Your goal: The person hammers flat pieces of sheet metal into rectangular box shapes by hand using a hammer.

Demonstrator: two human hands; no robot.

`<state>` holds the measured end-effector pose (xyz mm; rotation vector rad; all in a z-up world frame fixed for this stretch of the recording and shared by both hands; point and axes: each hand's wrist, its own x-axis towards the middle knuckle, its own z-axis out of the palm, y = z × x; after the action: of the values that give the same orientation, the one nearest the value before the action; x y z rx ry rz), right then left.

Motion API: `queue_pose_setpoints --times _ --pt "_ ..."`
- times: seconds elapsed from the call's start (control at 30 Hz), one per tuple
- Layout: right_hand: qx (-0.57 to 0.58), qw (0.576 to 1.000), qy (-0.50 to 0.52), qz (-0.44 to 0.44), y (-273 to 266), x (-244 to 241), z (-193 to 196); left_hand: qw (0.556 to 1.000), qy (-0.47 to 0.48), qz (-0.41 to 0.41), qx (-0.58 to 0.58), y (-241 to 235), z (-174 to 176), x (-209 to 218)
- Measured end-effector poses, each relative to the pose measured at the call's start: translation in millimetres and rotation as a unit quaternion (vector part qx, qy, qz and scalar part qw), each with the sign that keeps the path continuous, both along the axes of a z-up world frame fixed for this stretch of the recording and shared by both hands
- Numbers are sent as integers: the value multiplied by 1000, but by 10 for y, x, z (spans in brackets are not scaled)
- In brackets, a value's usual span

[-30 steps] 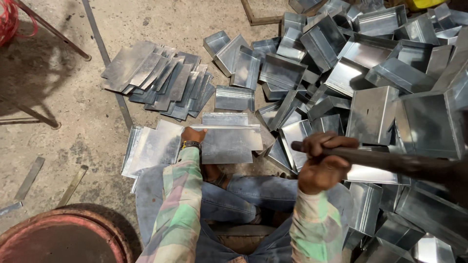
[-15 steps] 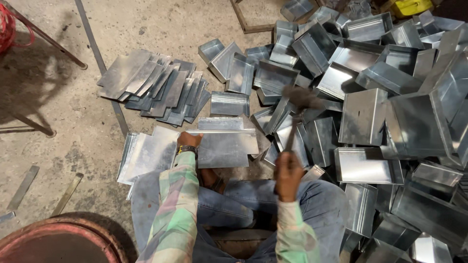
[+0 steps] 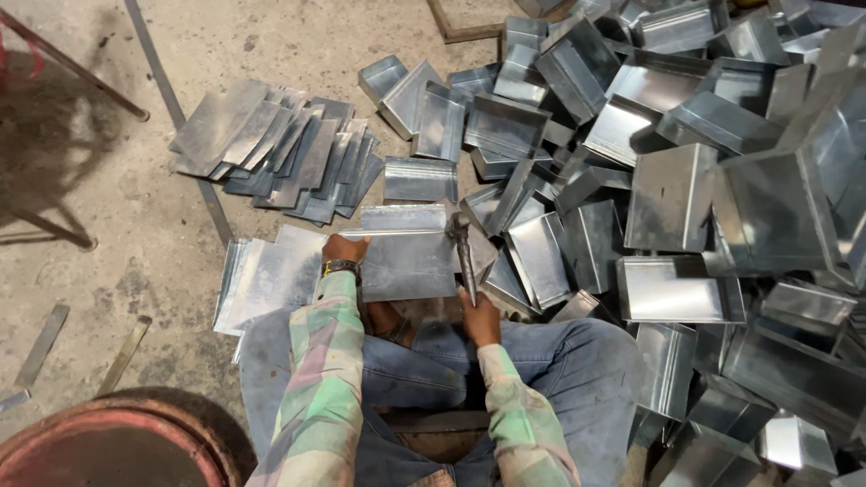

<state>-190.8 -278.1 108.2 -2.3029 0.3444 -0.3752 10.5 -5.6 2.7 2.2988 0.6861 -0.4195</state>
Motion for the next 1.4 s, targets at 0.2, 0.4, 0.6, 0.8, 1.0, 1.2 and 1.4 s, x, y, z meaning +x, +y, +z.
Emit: queue_pose_setpoints --times 0.2,0.4,0.6,0.8,1.0,1.2,1.4 --pt "209 978 -16 -23 110 -94 904 1000 -24 7 -10 54 27 57" --pt "299 920 -237 88 316 -47 1975 999 -9 20 -33 33 147 -17" --pt "226 965 -123 48 252 41 573 1000 -2 16 -5 28 105 -12" --pt "161 984 36 -69 65 -57 445 1000 -17 3 2 47 32 10" --pt "362 913 -189 20 142 -69 1543 1000 -11 18 -2 37 121 9" --pt "297 948 -112 8 200 8 576 1000 -9 27 -7 35 103 -23" --pt "92 985 108 -96 12 -87 56 999 -22 36 -23 45 109 51"
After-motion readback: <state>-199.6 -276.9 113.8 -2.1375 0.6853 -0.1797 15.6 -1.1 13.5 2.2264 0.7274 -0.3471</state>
